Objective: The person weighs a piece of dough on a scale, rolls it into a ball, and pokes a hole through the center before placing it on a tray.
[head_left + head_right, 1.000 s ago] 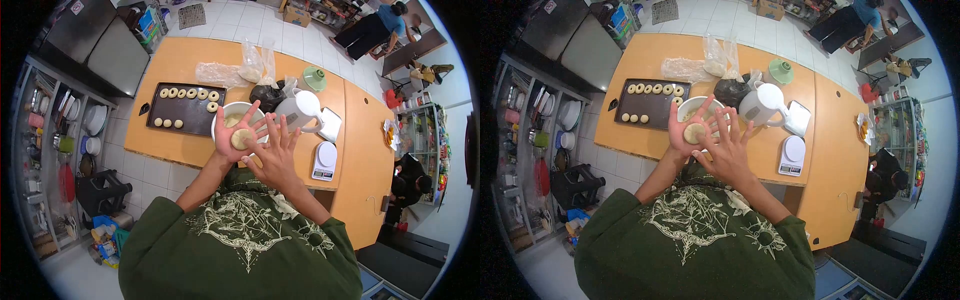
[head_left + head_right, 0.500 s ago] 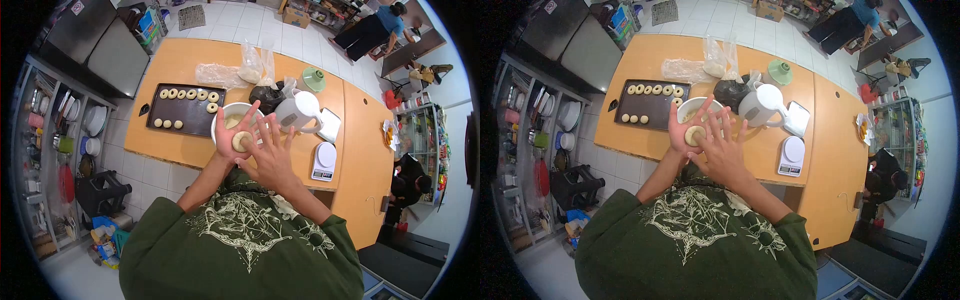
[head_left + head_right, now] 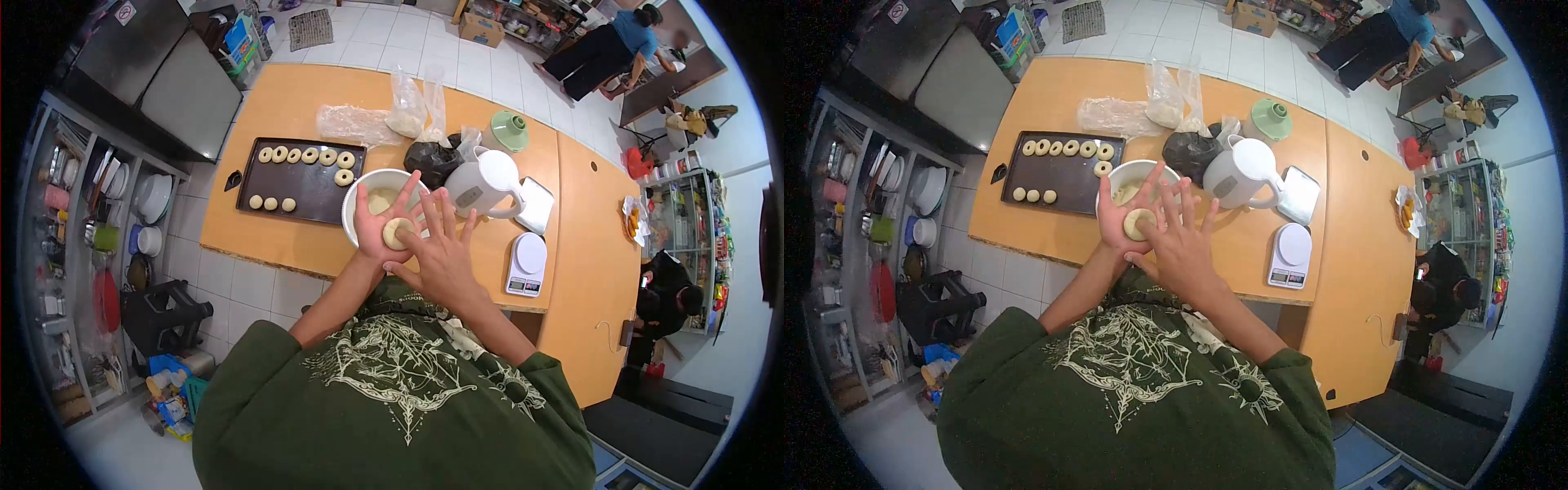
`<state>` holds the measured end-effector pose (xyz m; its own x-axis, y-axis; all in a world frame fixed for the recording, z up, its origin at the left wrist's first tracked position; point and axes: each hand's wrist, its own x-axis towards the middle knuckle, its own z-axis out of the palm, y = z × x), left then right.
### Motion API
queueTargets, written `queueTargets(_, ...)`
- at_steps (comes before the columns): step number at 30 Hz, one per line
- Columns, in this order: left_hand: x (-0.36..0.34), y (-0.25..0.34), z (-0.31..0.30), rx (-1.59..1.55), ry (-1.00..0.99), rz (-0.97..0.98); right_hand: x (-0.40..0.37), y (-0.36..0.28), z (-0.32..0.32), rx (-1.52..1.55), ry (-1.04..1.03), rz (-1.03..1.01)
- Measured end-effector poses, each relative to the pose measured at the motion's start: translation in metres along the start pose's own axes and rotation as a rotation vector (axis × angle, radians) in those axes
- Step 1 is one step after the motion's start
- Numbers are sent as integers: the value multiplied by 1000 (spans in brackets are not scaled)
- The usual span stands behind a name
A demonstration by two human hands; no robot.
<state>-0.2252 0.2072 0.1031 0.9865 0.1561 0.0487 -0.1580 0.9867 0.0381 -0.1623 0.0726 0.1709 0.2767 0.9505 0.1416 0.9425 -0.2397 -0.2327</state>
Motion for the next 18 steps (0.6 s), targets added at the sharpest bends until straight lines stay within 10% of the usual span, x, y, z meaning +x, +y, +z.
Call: queueTargets(18,-4,1,-9,-3,6,59,3,-2,5,68,-25,8)
